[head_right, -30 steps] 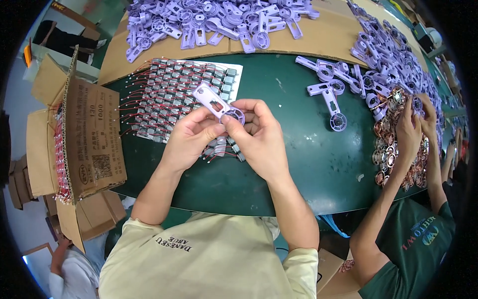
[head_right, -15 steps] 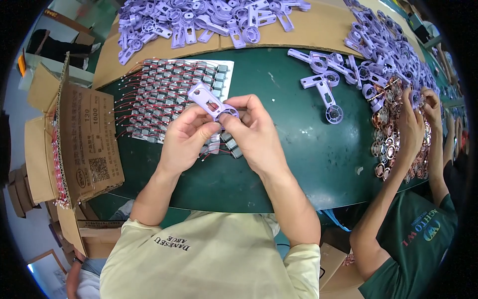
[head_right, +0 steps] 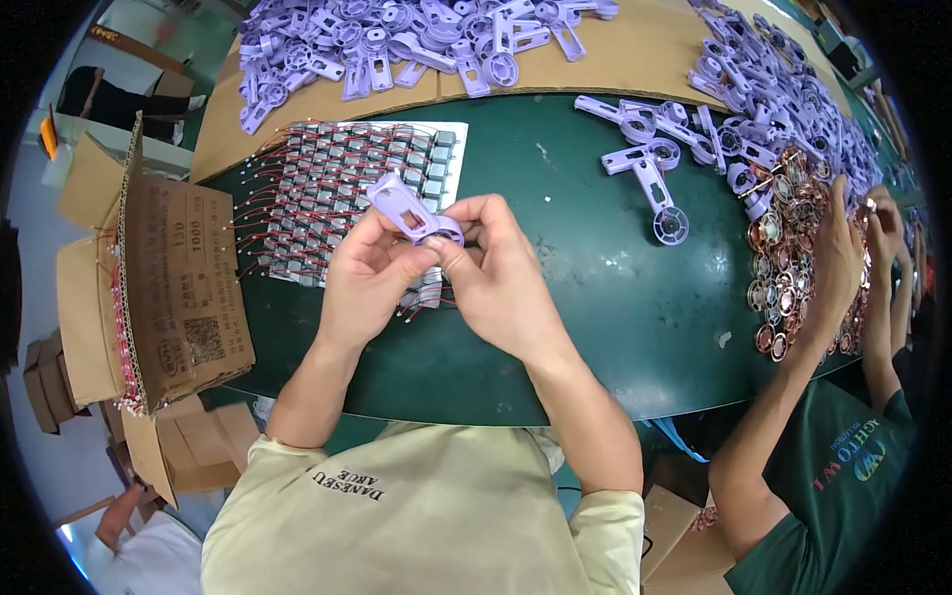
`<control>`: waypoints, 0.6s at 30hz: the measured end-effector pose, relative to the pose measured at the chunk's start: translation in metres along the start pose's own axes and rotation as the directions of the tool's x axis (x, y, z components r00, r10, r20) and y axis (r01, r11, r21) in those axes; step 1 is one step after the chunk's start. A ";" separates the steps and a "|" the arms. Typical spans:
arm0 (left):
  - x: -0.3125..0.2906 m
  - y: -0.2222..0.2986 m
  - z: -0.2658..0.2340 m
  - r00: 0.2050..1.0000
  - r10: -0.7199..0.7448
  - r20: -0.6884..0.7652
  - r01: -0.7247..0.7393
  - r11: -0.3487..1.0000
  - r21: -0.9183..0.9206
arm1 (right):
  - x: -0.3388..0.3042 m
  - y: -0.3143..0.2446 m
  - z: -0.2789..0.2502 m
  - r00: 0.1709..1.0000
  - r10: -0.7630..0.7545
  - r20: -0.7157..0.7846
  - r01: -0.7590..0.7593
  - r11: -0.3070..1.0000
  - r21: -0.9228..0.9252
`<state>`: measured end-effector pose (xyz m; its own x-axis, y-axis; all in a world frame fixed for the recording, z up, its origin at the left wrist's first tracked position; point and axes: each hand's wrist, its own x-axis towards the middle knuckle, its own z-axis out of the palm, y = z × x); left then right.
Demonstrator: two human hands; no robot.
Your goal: The person assembles electronic components by hand, inserting small electronic components into plastic housings.
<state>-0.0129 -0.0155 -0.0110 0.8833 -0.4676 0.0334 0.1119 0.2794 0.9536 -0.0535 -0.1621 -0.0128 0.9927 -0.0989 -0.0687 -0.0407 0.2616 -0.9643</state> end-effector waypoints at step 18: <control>0.137 0.042 -0.093 0.920 0.377 -0.113 -0.028 0.349 0.937 | 0.006 -0.027 -0.043 0.857 -0.481 -0.185 0.161 0.589 -0.792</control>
<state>0.1547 0.0099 0.0055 0.9057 -0.2302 0.3560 -0.4121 -0.6752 0.6117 -0.0510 -0.2112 0.0013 0.8492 -0.3879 0.3582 0.0458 -0.6217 -0.7819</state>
